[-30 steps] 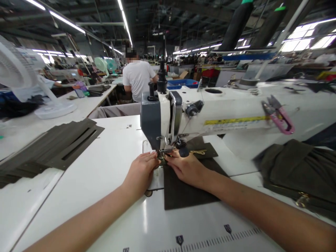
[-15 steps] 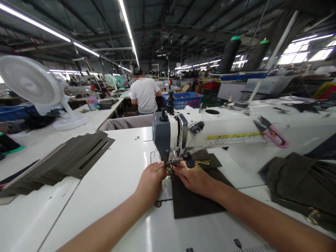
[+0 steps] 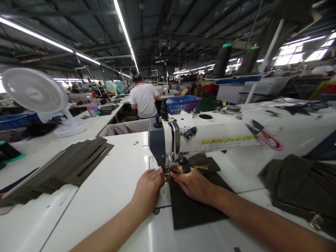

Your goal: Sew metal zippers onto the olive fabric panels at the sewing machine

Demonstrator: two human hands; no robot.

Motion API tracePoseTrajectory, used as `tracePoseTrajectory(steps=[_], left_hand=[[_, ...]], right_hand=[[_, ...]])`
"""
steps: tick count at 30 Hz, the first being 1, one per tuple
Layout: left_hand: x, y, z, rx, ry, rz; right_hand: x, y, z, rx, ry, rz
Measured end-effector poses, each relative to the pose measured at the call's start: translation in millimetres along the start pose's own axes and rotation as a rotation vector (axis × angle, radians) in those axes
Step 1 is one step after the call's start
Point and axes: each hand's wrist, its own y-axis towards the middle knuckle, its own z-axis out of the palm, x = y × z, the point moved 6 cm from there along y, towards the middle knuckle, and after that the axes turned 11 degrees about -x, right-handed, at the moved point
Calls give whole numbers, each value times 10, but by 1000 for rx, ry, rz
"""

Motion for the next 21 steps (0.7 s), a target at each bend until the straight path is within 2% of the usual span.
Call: tracePoseTrajectory(steps=[6,11,16,18,21], left_hand=[[-20,-36,-3,-11,5,13],[38,-43,3,8,31,-54],[73,-120,-21,155,308,-230],[-23,-185,-16,241,366,-243],[-298,-296,14,343,287,-178]], right_hand=[[8,-16,-12,0,48,33],[-11,-33,35,4,-13,124],[-124,-140,-22,75,-308,348],[-106,-256,-58,117,-366,374],[0,-499,-136,127,-426,404]])
